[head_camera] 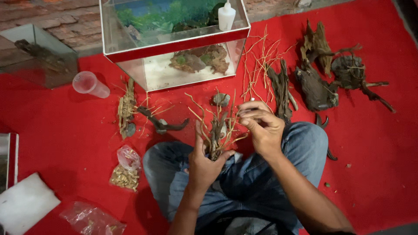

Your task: The person sits on a red carpet and assembles a driftwood structure using glue and thin twigs. They apply glue to the wood, attach smaller branches, and use pliers to trim excess material.

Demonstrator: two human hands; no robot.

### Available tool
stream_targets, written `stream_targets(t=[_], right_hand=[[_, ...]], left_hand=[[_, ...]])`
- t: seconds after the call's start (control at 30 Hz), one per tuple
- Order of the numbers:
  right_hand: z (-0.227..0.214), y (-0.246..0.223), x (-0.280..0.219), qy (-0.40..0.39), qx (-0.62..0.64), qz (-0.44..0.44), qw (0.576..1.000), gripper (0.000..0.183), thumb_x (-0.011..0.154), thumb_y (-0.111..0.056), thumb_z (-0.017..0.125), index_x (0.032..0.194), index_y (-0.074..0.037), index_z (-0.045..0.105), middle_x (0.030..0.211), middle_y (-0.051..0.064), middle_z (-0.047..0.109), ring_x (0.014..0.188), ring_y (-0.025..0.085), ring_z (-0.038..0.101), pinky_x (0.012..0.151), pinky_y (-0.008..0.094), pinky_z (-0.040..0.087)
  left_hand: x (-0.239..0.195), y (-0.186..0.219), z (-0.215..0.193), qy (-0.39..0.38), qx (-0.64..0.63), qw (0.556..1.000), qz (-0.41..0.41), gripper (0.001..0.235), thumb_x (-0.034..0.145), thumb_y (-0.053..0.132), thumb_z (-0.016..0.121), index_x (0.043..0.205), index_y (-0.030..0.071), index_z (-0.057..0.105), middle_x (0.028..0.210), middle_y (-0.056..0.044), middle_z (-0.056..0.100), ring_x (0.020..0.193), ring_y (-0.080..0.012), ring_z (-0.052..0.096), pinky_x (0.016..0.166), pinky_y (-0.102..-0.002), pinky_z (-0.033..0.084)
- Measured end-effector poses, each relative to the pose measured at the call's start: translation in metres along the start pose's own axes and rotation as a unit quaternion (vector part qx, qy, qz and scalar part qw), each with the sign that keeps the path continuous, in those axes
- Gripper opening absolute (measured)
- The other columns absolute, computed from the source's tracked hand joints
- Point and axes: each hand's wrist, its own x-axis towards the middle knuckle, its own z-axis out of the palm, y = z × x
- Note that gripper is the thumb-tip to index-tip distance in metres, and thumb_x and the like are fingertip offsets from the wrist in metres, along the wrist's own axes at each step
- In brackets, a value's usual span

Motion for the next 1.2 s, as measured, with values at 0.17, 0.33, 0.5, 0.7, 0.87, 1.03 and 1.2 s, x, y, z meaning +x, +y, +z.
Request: stream_targets(t=[0.17, 0.33, 0.5, 0.7, 0.87, 1.03, 1.2], right_hand=[[0.004, -0.004, 0.002, 0.0, -0.001, -0.012, 1.0, 0.006, 0.074, -0.004, 0.067, 0.076, 0.001, 0.064, 0.082, 0.02, 0.061, 0.077, 0.026, 0.061, 0.071, 0.034, 0.05], [0.009, -0.01, 0.005, 0.001, -0.002, -0.019, 1.0, 0.006, 0.074, -0.004, 0.067, 0.074, 0.001, 0.064, 0.08, 0.019, 0.061, 0.077, 0.026, 0.061, 0.072, 0.034, 0.049], [0.007, -0.013, 0.006, -0.004, 0.0, -0.022, 1.0, 0.006, 0.074, -0.004, 0.067, 0.076, 0.001, 0.064, 0.083, 0.02, 0.061, 0.078, 0.026, 0.062, 0.072, 0.035, 0.049], [0.006, -0.009, 0.006, 0.004, 0.02, -0.022, 1.0, 0.006, 0.075, -0.004, 0.066, 0.076, 0.001, 0.064, 0.083, 0.021, 0.06, 0.079, 0.027, 0.062, 0.072, 0.036, 0.05], [0.007, -0.006, 0.005, 0.008, 0.022, -0.025, 0.999, 0.007, 0.075, -0.005, 0.067, 0.075, 0.002, 0.064, 0.081, 0.02, 0.06, 0.079, 0.028, 0.061, 0.072, 0.035, 0.05], [0.009, -0.006, 0.006, 0.011, 0.02, -0.021, 1.0, 0.006, 0.075, -0.003, 0.067, 0.077, 0.003, 0.063, 0.084, 0.021, 0.059, 0.08, 0.027, 0.061, 0.073, 0.037, 0.05], [0.008, -0.005, 0.007, 0.004, -0.008, -0.034, 0.999, 0.006, 0.074, -0.001, 0.066, 0.077, 0.003, 0.064, 0.082, 0.022, 0.059, 0.078, 0.029, 0.062, 0.072, 0.037, 0.05]], left_hand=[[0.002, 0.013, -0.005, -0.018, -0.038, 0.999, -0.023, 0.105, 0.056, 0.008, 0.081, 0.14, 0.004, 0.019, 0.095, -0.013, 0.069, 0.077, -0.0289, 0.068, 0.061, -0.031, 0.056], [0.004, 0.015, -0.004, -0.03, -0.074, 0.994, -0.078, 0.103, 0.053, 0.007, 0.082, 0.139, 0.008, 0.026, 0.093, -0.012, 0.069, 0.079, -0.0253, 0.069, 0.062, -0.031, 0.057], [0.008, 0.011, 0.0, -0.027, -0.119, 0.988, -0.099, 0.095, 0.052, 0.004, 0.082, 0.135, 0.011, 0.036, 0.093, -0.013, 0.069, 0.083, -0.02, 0.066, 0.067, -0.029, 0.055], [0.007, 0.021, -0.005, -0.019, -0.073, 0.994, -0.08, 0.097, 0.052, 0.005, 0.081, 0.137, 0.01, 0.033, 0.093, -0.016, 0.069, 0.085, -0.0258, 0.067, 0.069, -0.035, 0.056], [0.006, 0.012, -0.004, -0.021, -0.057, 0.996, -0.072, 0.099, 0.054, 0.005, 0.08, 0.138, 0.007, 0.029, 0.091, -0.016, 0.069, 0.08, -0.0279, 0.068, 0.066, -0.036, 0.056], [0.007, 0.012, -0.004, -0.011, -0.048, 0.997, -0.06, 0.102, 0.052, 0.006, 0.082, 0.138, 0.008, 0.028, 0.091, -0.011, 0.07, 0.076, -0.0248, 0.069, 0.063, -0.032, 0.056], [0.004, 0.004, 0.002, 0.006, -0.031, 0.999, -0.041, 0.103, 0.052, 0.01, 0.083, 0.138, 0.007, 0.027, 0.092, -0.011, 0.07, 0.075, -0.0246, 0.069, 0.06, -0.032, 0.057]])
